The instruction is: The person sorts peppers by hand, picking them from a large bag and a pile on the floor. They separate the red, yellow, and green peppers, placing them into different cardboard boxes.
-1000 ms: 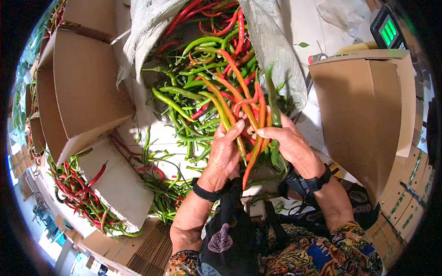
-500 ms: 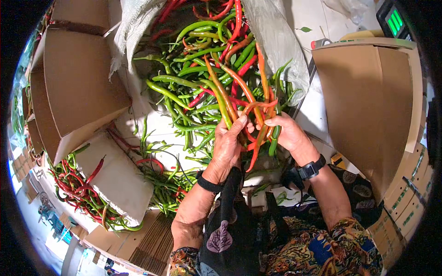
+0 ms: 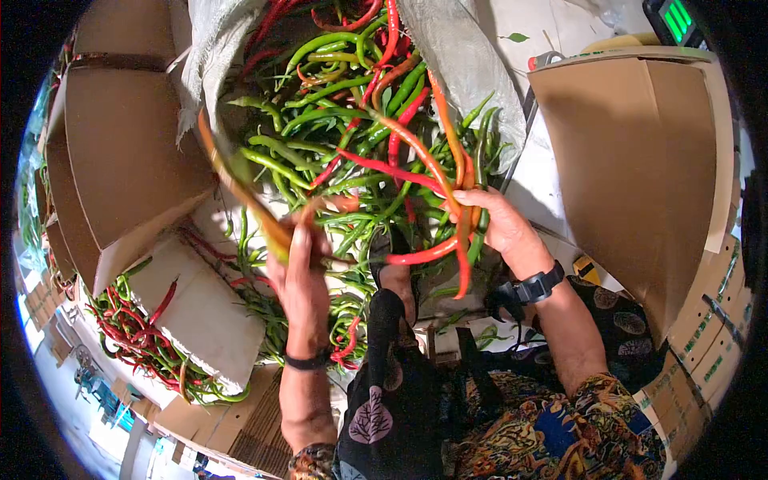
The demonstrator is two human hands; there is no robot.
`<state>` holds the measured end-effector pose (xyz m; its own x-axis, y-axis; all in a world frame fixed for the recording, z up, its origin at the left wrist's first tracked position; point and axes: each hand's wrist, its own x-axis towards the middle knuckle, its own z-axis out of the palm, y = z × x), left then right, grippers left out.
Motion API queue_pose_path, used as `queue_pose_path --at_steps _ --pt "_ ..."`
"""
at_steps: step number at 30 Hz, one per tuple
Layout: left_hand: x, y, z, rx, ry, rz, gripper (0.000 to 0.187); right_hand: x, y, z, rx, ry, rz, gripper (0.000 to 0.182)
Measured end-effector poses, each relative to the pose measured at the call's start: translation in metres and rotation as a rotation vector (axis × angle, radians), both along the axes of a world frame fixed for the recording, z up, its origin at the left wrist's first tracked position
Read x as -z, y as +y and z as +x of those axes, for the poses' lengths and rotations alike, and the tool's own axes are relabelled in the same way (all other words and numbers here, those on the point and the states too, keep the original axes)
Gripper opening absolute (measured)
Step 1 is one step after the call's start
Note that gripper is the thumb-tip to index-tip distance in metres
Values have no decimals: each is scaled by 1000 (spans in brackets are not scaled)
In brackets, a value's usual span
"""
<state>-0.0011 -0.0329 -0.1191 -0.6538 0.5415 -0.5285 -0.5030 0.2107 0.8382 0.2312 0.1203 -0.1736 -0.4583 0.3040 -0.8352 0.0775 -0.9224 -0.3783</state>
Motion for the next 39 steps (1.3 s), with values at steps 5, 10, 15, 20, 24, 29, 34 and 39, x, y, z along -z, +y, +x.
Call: queue_pose_path --at_steps 5,10,15,20,24,29,34,39 --pt "9 -128 -2 364 50 -445 21 3 10 16 111 162 -154 26" --pt "3 -169 22 470 278 -598 23 2 -9 6 75 73 -45 29" --pt "-5 -71 48 258 -71 -327 17 3 -21 -10 112 40 47 29" --pt "49 22 76 458 -80 14 36 -5 -39 -20 5 -26 170 30" --pt "77 49 83 322 -553 13 43 -20 -37 -21 -35 -49 368 34" --pt "59 66 101 294 -346 -54 30 -14 -46 -9 -282 -158 517 37" --pt "63 70 101 339 -333 51 24 -17 -50 13 -279 -194 527 46" --pt "47 74 66 212 -325 170 23 -55 -10 17 -54 -139 242 56"
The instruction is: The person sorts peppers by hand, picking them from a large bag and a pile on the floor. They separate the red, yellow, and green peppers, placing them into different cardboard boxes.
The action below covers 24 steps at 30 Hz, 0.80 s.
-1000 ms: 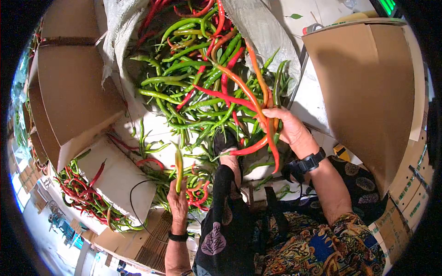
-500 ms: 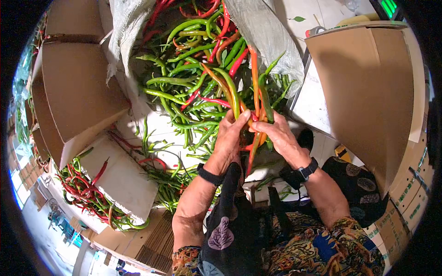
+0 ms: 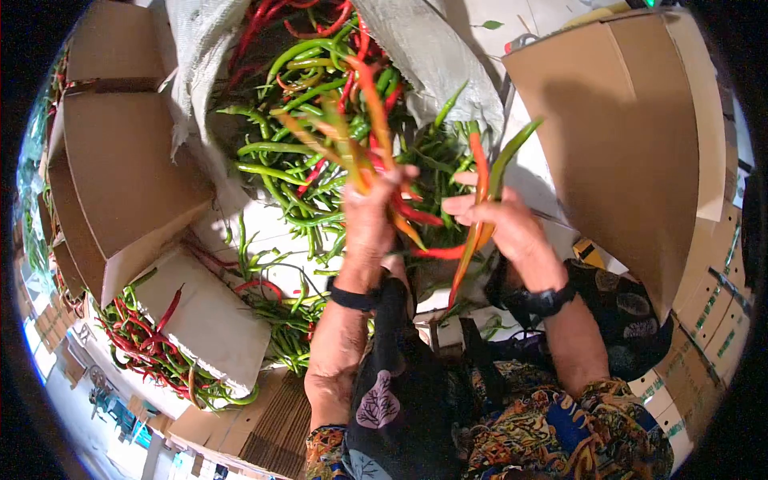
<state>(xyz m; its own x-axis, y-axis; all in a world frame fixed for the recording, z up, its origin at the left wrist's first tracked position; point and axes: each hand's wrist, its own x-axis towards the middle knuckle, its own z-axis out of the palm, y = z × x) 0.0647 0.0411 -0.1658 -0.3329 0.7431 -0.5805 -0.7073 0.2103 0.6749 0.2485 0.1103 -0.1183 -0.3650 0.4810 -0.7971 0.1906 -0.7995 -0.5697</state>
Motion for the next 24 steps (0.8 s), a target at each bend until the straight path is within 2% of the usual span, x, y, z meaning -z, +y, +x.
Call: queue_pose_path --at_steps 2,3,6,8,11,15,16,18,20,22,24 --pt "-11 -6 -28 0 199 -69 26 9 15 25 75 166 -59 44" --pt "-22 -7 -37 11 277 -19 32 4 22 26 95 177 -61 42" --pt "-38 -22 -49 181 211 0 40 3 34 23 162 260 -73 35" --pt "-46 -27 -43 281 136 -54 48 5 38 19 206 403 -146 36" --pt "-52 -26 -30 385 132 -64 53 -1 41 3 187 481 -132 37" --pt "-58 -17 -18 409 51 46 50 -17 35 -14 189 395 -85 34" --pt "-65 -14 -16 449 -24 55 49 -26 33 -23 160 449 -88 32" --pt "-74 -9 -5 550 93 61 46 -35 29 -26 90 432 -83 32" --pt "-91 -6 8 513 84 90 34 -46 25 -31 133 470 16 32" --pt "-95 -4 7 555 -22 37 33 -60 32 -33 137 496 57 32" --pt "-110 -4 7 488 -59 81 34 -74 37 -31 153 477 49 26"
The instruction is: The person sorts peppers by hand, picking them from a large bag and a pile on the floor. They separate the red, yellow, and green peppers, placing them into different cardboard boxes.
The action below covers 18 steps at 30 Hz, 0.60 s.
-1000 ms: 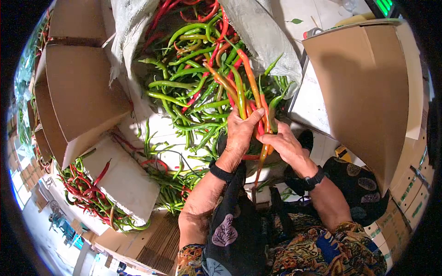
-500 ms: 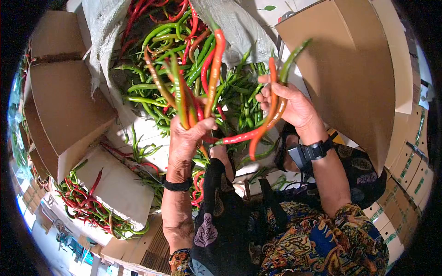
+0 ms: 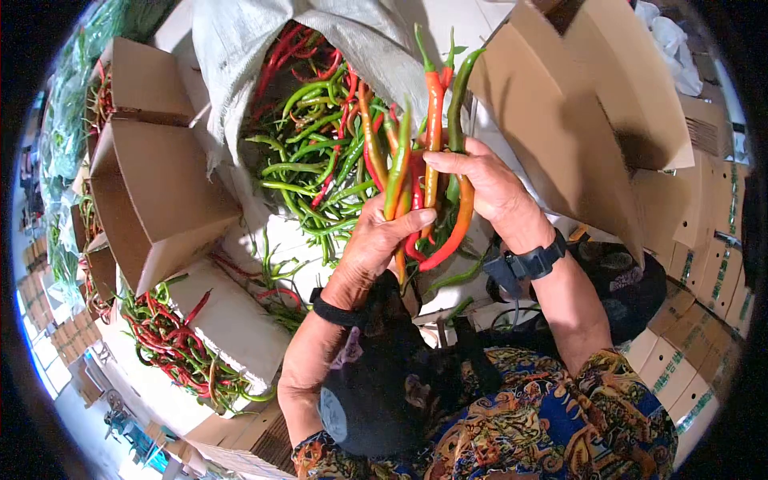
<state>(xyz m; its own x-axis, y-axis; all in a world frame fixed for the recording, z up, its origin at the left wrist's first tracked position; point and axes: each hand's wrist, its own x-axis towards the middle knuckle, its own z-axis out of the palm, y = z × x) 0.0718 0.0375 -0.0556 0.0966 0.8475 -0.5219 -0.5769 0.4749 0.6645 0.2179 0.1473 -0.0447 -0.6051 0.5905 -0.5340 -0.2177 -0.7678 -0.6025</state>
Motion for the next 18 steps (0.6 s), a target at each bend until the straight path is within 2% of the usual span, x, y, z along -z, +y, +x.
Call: queue_pose_path --at_steps 2,4,5,6,8,11,14,16,17,18 --pt "-6 -3 -10 2 -11 -15 27 -13 6 7 -15 24 -66 23" --pt "-23 5 -15 -49 -4 46 27 -25 9 8 59 -66 20 21" --pt "-34 10 -18 -35 33 34 19 -29 11 9 54 -53 32 21" --pt "-47 17 -13 -82 122 70 18 -32 13 9 48 -41 44 20" --pt "-66 29 -16 79 328 128 19 -40 13 6 47 20 100 18" --pt "-108 37 -12 97 534 155 20 -62 21 6 80 60 141 17" --pt "-141 36 -27 61 741 159 21 -76 26 9 181 97 129 16" --pt "-168 25 -25 153 930 256 18 -88 25 4 271 104 76 16" --pt "-169 17 -13 161 901 354 20 -90 25 0 229 104 67 15" --pt "-175 10 -2 257 1039 327 23 -107 21 3 167 225 59 9"
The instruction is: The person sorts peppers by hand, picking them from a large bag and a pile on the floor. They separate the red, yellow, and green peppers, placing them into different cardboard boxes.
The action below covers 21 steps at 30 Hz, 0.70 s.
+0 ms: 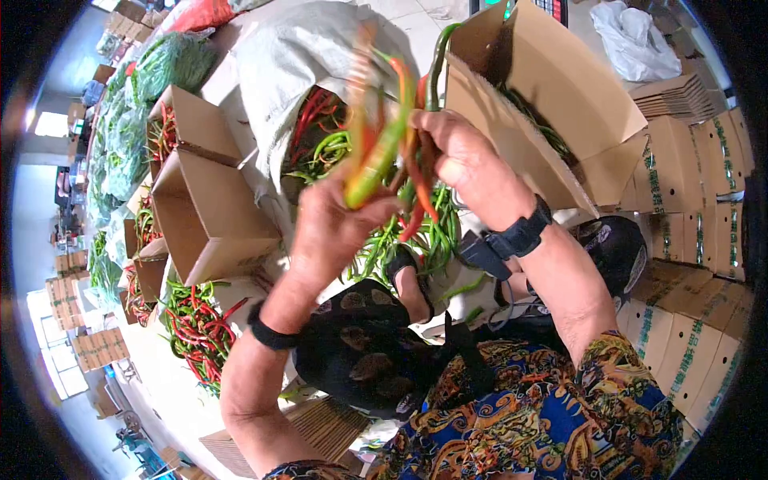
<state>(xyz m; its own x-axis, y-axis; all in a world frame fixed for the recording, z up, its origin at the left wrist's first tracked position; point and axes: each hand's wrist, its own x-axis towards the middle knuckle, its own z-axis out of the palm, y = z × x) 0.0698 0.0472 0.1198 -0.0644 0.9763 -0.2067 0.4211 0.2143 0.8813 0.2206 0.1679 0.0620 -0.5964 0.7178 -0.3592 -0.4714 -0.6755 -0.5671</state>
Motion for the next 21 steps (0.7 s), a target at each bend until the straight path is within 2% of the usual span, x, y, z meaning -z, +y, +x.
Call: queue_pose_path --at_steps 2,4,6,7,8,10,12,13,15,17,18,19,21 --pt "17 -16 18 -80 2 77 35 8 -6 -25 114 377 10 13" --pt "-11 -21 32 -126 394 126 37 -18 -15 -45 175 289 -112 16" --pt "-11 -29 34 -183 437 201 39 -48 -27 -52 234 197 -231 19" --pt "-15 -34 35 -197 404 209 38 -54 -32 -41 41 346 -91 20" --pt "-17 -40 37 -211 368 214 38 -35 -25 -43 -38 433 -154 18" --pt "-12 -51 39 -328 -121 22 36 -71 -43 -36 72 310 -185 16" --pt "-13 -57 55 -346 -388 78 35 -62 -43 -37 25 382 -122 15" --pt "-8 -63 54 -371 -480 -63 29 -59 -45 -38 39 387 -98 15" --pt "-11 -66 64 -392 -673 -17 30 -60 -46 -34 47 424 -36 18" --pt "-3 -70 74 -400 -828 34 36 -66 -47 -23 101 337 -34 19" --pt "-3 -74 76 -350 -888 29 39 -68 -48 -17 128 293 -35 20" --pt "-3 -77 77 -298 -948 24 41 -65 -41 -6 77 253 -13 14" --pt "7 -87 73 -186 -1068 -41 49 -48 -24 8 88 326 69 15"
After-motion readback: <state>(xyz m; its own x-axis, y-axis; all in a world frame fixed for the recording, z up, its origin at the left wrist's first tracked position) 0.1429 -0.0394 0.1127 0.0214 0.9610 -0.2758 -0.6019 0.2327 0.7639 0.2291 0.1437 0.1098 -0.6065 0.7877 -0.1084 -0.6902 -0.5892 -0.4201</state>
